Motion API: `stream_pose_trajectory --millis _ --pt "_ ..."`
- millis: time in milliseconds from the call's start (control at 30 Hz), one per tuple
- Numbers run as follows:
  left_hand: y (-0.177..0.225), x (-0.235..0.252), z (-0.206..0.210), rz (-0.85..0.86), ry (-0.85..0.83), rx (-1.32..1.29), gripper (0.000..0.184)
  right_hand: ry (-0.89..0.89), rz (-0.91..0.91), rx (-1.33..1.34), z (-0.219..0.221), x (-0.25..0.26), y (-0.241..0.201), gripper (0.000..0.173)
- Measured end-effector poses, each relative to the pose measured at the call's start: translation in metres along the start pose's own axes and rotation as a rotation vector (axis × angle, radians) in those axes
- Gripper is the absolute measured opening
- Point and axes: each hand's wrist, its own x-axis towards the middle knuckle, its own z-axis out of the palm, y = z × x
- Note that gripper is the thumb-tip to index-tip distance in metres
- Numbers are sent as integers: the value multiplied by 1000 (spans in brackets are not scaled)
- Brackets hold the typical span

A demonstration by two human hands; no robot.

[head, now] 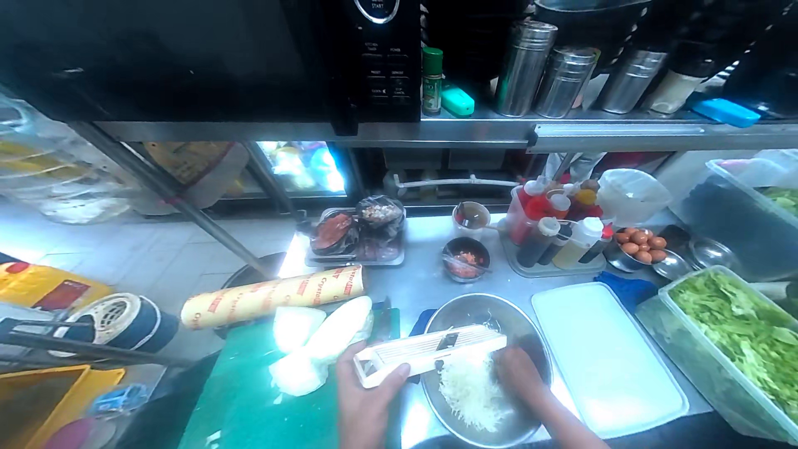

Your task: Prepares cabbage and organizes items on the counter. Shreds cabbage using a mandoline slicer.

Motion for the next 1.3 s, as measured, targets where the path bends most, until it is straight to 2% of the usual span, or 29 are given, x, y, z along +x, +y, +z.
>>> stream_pose_trajectory --millis 133,267,367,467,567,667,733,867,967,1033,1100,1200,1300 --pt "0 -1 -1 -3 -2 -6 95 11 15 6 12 2 -3 22" --pt "1 -1 -1 -11 9 11 97 6 35 110 -4 3 4 25" --pt "2 0 -3 1 16 6 97 -4 137 360 -28 2 14 33" --pt "0 2 -5 7 3 4 96 -6 212 741 -41 -2 24 28" --pt "-1 4 -5 10 0 26 96 -71 197 1213 -50 -10 25 23" --pt "-2 4 -4 10 2 8 97 -146 189 1416 -50 -13 27 19" --pt "-3 5 -3 11 -4 4 98 -183 168 1281 -48 -15 28 19" --pt "-3 6 -1 18 -16 7 97 -215 -5 382 -40 -14 21 25" --pt "-4 6 2 16 -22 -8 96 -277 13 -20 -27 -21 1 37" --pt "-5 6 1 10 -25 -14 96 -279 86 -101 -20 -28 -14 42" --pt "-5 6 1 8 -27 -16 97 -246 127 -120 -12 -30 -22 40" --pt "-6 6 1 13 -23 -9 97 -236 103 -112 -2 -21 -18 35" --pt "-5 6 1 8 -17 11 97 -272 119 -98 -10 -10 -10 41"
